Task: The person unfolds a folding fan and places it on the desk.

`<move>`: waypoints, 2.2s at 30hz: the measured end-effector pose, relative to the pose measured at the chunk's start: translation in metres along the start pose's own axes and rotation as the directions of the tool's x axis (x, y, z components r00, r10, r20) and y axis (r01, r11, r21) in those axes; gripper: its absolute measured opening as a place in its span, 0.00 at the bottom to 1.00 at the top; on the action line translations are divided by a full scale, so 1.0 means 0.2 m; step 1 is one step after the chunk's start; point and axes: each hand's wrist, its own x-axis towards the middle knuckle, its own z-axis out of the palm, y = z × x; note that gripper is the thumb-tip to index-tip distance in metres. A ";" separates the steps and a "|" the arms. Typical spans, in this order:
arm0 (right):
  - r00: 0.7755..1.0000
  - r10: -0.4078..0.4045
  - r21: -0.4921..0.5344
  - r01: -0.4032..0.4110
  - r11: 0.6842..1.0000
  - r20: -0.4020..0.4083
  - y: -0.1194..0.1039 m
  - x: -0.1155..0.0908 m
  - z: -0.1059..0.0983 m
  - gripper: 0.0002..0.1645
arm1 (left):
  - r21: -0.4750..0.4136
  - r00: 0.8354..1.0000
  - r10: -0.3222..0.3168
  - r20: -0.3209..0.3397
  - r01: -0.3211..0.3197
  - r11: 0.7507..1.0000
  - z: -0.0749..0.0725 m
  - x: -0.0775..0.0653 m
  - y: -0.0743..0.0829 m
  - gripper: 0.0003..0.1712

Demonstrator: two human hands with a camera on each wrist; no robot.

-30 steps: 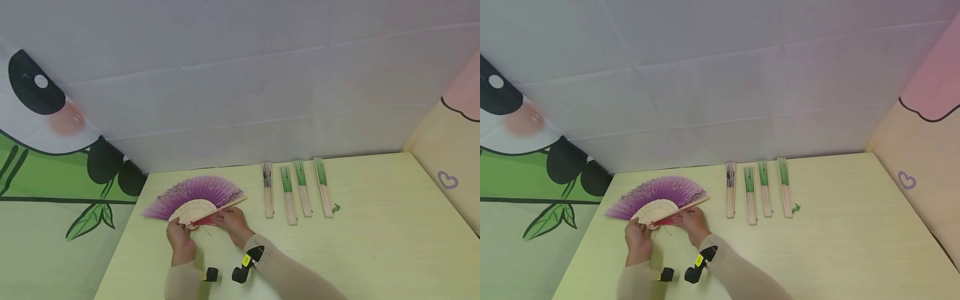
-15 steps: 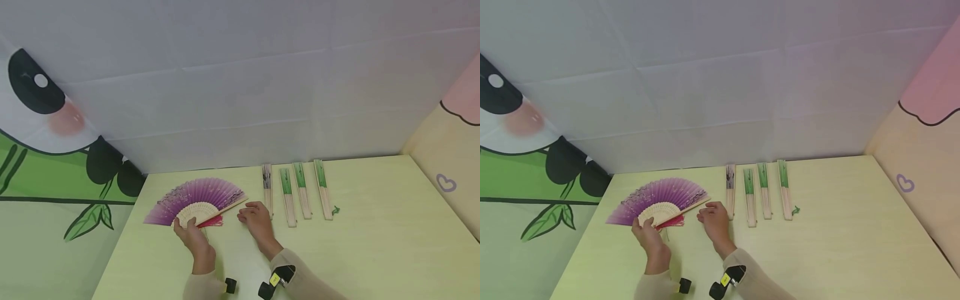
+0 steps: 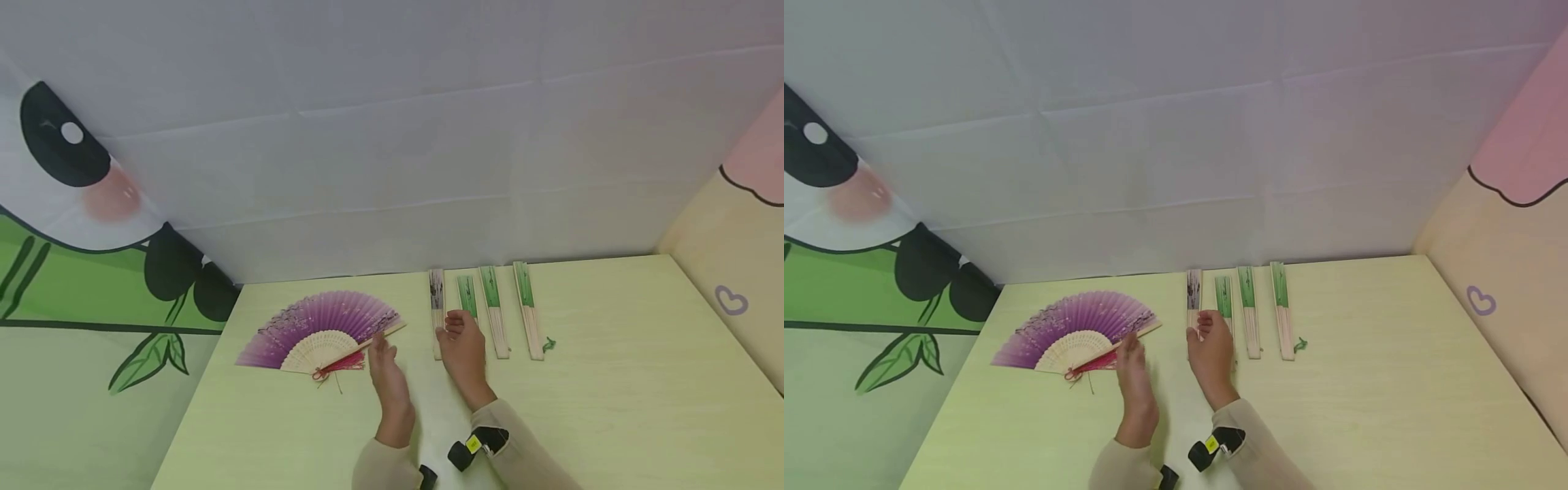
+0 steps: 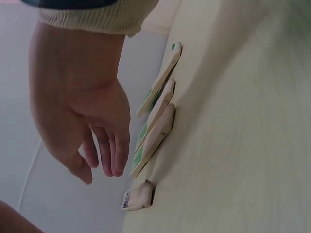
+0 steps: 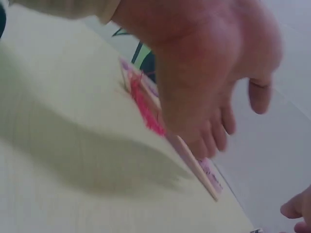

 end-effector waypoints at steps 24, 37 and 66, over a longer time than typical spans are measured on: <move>0.987 -0.089 -0.392 0.135 0.910 0.134 0.08 0.02 0.04 0.30 | 0.086 0.976 -0.127 0.179 0.114 0.990 0.12 -0.02 -0.06 0.32; 0.968 0.146 -0.242 -0.095 0.966 0.203 0.00 -0.08 -0.11 0.21 | 0.238 0.970 -0.138 0.201 0.088 0.967 0.07 -0.04 -0.08 0.29; 0.921 0.309 0.207 -0.359 0.910 0.238 -0.04 -0.11 -0.30 0.15 | 0.057 0.941 -0.234 0.244 0.227 0.972 0.05 -0.10 -0.07 0.19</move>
